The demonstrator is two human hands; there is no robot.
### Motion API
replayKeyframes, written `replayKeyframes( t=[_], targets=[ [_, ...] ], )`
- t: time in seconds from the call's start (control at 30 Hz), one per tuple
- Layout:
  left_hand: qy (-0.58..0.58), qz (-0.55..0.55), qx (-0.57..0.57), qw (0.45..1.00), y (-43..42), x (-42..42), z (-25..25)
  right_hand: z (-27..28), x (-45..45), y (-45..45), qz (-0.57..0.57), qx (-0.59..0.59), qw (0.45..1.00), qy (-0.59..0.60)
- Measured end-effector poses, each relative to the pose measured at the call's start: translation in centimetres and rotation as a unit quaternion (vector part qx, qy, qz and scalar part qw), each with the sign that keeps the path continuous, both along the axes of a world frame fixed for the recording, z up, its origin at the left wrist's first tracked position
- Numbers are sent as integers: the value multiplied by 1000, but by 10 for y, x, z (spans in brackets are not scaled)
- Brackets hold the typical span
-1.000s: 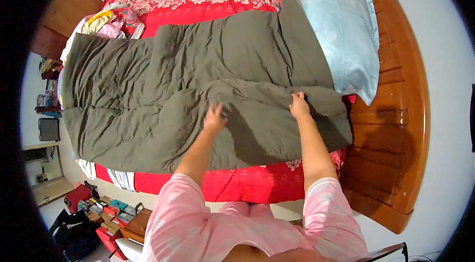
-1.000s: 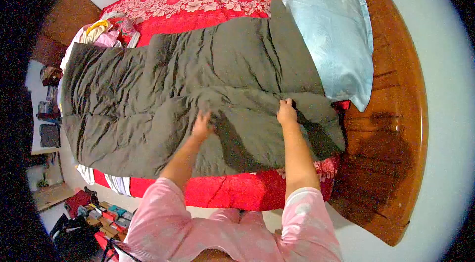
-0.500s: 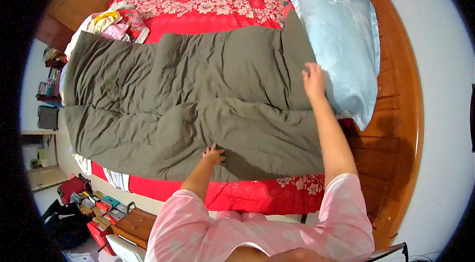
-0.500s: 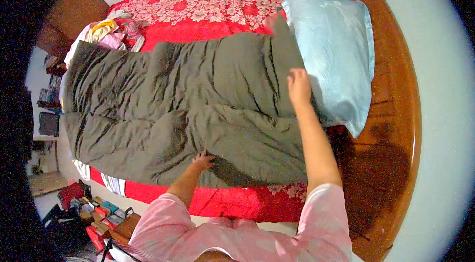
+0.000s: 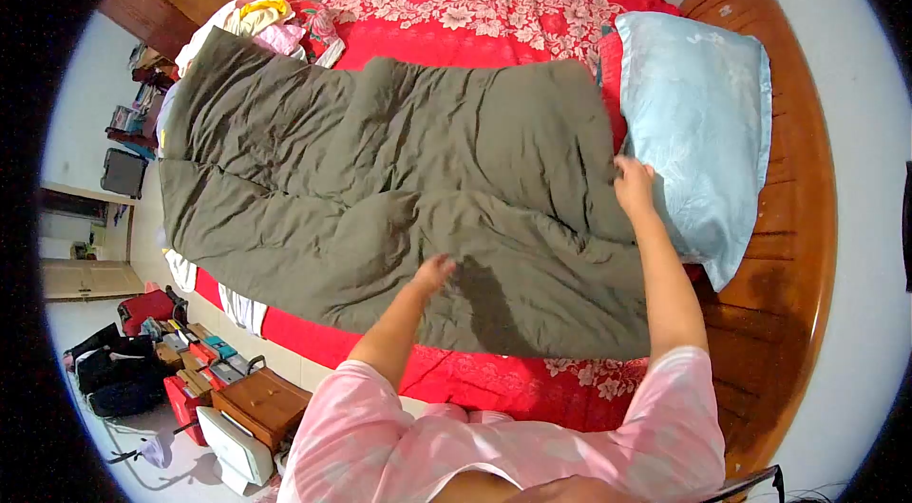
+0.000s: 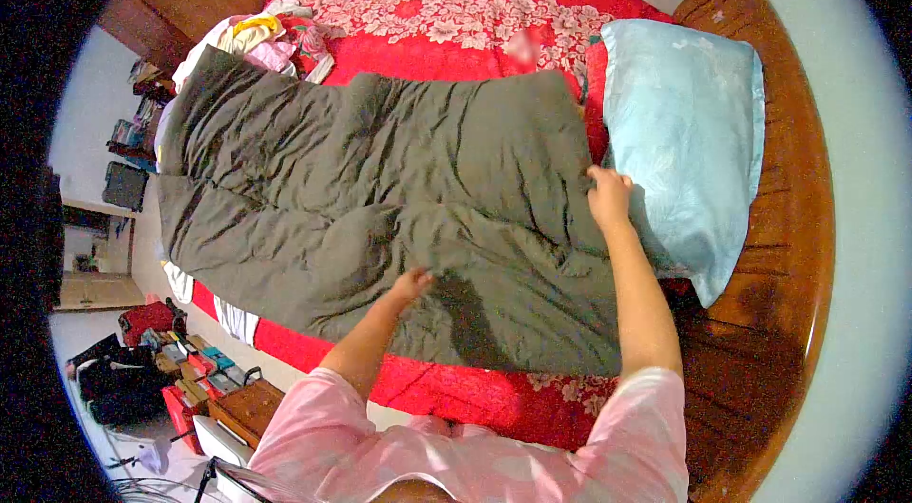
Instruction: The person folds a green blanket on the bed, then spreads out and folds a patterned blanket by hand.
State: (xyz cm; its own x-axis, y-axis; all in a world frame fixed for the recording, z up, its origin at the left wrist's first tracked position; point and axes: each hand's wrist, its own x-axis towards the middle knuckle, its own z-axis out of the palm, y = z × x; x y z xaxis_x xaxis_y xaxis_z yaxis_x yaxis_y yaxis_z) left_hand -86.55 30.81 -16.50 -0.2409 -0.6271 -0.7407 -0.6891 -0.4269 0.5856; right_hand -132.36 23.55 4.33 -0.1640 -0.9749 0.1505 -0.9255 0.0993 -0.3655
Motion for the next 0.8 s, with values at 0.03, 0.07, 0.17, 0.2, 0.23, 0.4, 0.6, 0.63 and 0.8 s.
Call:
replayKeyframes(
  t=[0.03,0.07,0.17,0.2,0.23,0.4,0.6,0.63,0.8],
  targets=[
    [48,43,-55,996,-15,-7,8,11,5,19,34,-18,999,-2],
    [113,103,-62,986,-30,-21,25,18,5,36,63,3,998,13],
    [270,246,43,930,-71,-79,127,31,5,83,122,36,991,42],
    [321,260,89,906,-78,-95,154,31,6,97,126,28,991,41],
    [370,272,134,878,-81,-110,171,29,7,110,130,18,991,40],
    [223,176,39,958,-48,-167,137,19,11,156,75,-38,996,-17],
    [188,247,190,931,11,-168,112,10,0,171,-4,-68,951,-303],
    [228,260,219,912,19,-169,115,10,1,175,-9,-66,942,-330],
    [429,297,226,823,29,-181,97,17,22,188,-121,-169,944,-255]
  ],
)
